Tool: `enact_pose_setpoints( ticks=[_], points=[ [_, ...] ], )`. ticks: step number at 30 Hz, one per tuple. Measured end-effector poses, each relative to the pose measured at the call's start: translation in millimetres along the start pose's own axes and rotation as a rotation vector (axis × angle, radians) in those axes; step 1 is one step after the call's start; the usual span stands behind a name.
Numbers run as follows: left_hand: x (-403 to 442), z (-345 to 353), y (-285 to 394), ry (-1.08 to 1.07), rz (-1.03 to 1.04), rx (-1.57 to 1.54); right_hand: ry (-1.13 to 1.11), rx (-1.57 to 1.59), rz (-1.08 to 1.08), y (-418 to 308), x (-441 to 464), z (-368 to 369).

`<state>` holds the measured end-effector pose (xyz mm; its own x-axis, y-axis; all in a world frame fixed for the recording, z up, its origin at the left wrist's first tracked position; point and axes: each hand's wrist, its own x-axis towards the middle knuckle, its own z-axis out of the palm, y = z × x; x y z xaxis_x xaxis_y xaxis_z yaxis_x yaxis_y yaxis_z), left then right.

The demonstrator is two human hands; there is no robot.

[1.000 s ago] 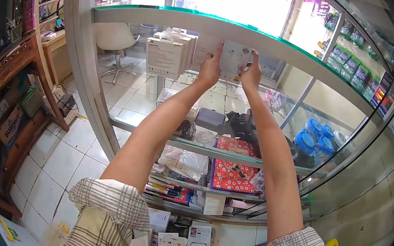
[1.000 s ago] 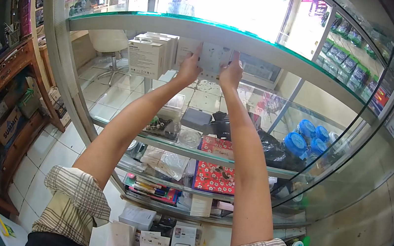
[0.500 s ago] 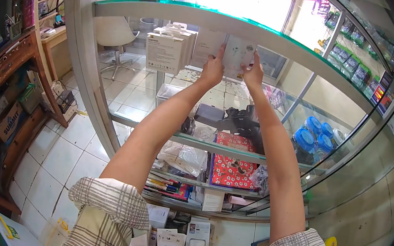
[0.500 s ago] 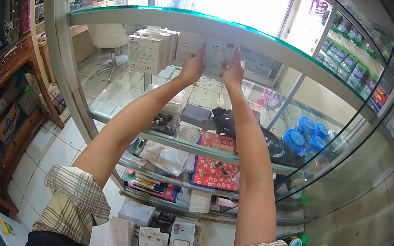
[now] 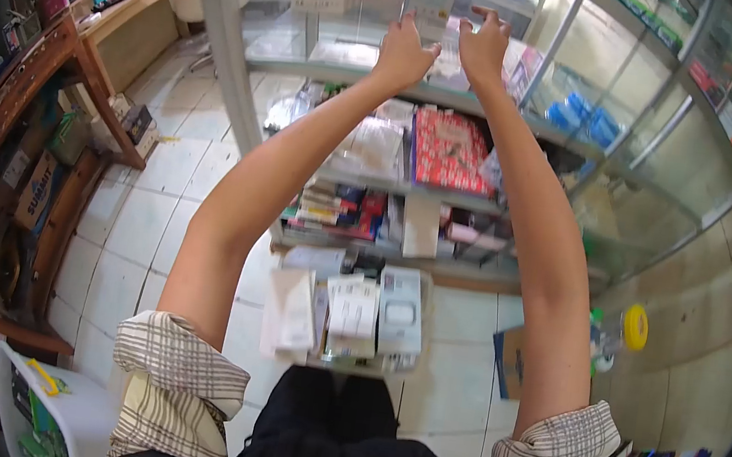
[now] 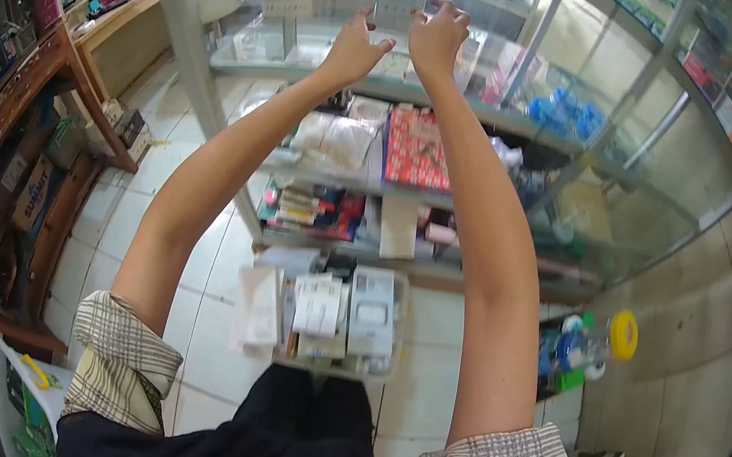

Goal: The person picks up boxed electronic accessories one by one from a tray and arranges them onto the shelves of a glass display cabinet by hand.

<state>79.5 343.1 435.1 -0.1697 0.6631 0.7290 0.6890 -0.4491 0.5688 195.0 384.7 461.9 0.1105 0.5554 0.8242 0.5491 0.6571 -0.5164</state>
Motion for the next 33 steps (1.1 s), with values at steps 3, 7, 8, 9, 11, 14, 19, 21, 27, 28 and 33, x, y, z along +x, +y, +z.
enact_pose_setpoints(
  ticks=[3, 7, 8, 9, 11, 14, 19, 21, 27, 28, 33],
  points=[
    [-68, -28, 29, -0.017, 0.112, 0.000, -0.003, 0.019, -0.111, -23, -60, -38],
    [-153, -59, 57, -0.076, 0.195, -0.098, -0.044, 0.026, -0.255, -26, -149, -78],
    [-174, -63, 56, -0.121, 0.184, -0.098, -0.086, 0.047, -0.212, -28, -172, -88],
    [-195, -67, 53, -0.165, 0.173, -0.097, -0.128, 0.068, -0.170, -29, -197, -99],
    [-232, -86, 51, -0.465, 0.031, -0.175, -0.293, 0.047, -0.003, -26, -244, -115],
    [-278, -103, 24, -0.734, 0.066, -0.070, -0.485, 0.217, 0.126, -20, -302, -137],
    [-315, -116, 8, -0.961, 0.098, 0.318, -0.799, 0.055, 0.502, -1, -372, -137],
    [-325, -114, 4, -0.974, 0.100, 0.330, -0.833, 0.170, 0.670, -5, -382, -135],
    [-334, -105, -1, -0.933, 0.089, 0.293, -0.820, 0.338, 0.892, -21, -391, -132],
    [-335, -104, -1, -0.877, 0.134, 0.284, -0.832, 0.379, 0.927, -22, -390, -132],
    [-318, -115, 18, -0.790, 0.194, 0.212, -0.845, 0.460, 0.960, -35, -374, -147]
  ],
)
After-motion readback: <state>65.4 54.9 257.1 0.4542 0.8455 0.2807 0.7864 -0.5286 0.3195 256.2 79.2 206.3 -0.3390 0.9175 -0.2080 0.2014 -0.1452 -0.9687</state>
